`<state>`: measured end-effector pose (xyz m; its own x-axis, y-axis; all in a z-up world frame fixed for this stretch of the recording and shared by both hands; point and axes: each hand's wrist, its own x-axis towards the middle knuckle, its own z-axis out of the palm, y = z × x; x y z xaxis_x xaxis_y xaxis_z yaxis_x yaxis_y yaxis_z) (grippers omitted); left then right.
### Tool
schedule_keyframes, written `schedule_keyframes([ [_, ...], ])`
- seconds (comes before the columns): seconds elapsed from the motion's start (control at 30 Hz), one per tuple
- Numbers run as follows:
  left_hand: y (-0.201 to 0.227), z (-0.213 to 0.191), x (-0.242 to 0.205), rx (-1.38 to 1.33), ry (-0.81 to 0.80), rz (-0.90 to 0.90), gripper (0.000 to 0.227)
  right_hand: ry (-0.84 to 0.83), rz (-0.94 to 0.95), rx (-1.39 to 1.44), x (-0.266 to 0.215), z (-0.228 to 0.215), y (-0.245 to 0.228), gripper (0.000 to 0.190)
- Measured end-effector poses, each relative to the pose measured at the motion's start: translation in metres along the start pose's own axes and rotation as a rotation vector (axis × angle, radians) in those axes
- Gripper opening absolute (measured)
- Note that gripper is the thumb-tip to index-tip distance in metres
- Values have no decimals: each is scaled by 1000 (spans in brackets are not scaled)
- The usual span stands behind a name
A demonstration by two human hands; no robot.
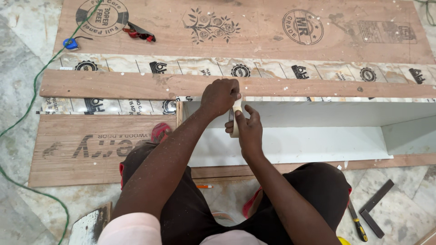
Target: The person applies masking tape along the top edge of a white wooden cabinet frame. They hold a roll of tape in one hand and press the tape onto the wood with the other, moving along the length of the cabinet.
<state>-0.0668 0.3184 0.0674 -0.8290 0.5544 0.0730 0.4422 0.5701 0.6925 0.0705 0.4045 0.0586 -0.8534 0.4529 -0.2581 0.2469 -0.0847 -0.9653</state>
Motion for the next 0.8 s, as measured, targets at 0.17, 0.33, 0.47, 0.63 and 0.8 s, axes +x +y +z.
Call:
schedule_keyframes([
  [0.17,1,-8,4,-52,-90,-135,17,19,47,-1,11,3,0,56],
  [0.33,-11,-4,8,-105,-60,-132,16,11,81,57,14,11,3,46],
  [0.47,-21,-3,13,-147,-66,-139,18,15,74,70,17,14,2,42],
  [0.63,-28,-2,17,-141,-84,-129,19,32,94,44,18,18,1,40],
  [0.8,-31,0,19,-148,-66,-136,19,34,60,56,19,18,4,39],
])
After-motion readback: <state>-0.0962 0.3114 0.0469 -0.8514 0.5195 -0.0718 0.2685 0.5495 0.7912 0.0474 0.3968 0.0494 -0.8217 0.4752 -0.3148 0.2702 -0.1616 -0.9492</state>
